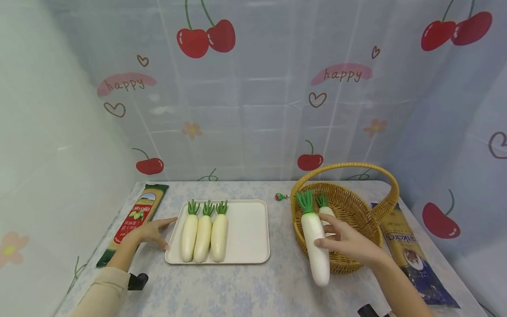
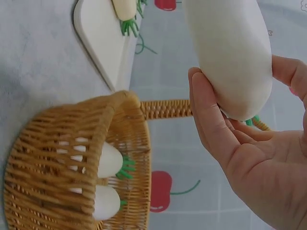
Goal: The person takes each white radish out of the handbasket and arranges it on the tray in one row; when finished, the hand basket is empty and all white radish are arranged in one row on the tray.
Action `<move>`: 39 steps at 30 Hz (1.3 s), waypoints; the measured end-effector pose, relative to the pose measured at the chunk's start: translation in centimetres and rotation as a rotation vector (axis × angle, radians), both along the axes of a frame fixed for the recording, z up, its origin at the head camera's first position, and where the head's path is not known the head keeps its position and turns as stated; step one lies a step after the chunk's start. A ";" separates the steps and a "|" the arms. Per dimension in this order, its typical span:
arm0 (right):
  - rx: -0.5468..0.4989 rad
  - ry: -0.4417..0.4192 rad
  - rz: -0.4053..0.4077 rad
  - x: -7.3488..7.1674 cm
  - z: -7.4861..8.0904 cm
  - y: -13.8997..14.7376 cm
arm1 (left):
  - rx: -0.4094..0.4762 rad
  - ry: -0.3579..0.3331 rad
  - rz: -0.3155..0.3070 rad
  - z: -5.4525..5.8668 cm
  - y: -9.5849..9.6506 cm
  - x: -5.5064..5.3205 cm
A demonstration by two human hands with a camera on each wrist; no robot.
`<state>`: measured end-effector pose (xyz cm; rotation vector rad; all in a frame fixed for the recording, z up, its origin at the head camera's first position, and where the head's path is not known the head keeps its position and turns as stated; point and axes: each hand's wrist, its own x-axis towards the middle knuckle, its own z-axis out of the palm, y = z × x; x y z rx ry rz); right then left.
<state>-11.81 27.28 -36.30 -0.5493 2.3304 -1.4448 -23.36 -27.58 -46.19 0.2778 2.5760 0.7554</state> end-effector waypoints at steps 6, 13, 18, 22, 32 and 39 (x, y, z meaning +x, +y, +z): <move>-0.007 -0.037 0.012 -0.3 -0.6 -1.2 | -0.006 0.008 -0.010 0.0 0.0 0.0; -0.036 -0.043 0.050 -0.3 -1.0 -2.4 | -0.004 0.010 -0.010 -0.1 0.0 0.1; -0.049 -0.049 0.057 -0.2 -1.3 -2.9 | -0.005 0.004 -0.008 0.0 0.0 0.1; -0.035 -0.041 0.033 -0.2 -1.7 -3.3 | -0.004 0.002 -0.009 0.1 -0.1 0.0; -0.091 -0.040 0.039 -0.8 -2.9 -5.2 | 0.005 -0.012 0.008 0.0 -0.2 -0.2; -0.091 -0.056 0.029 -1.4 -3.5 -6.8 | 0.007 -0.007 -0.002 0.0 -0.2 -0.1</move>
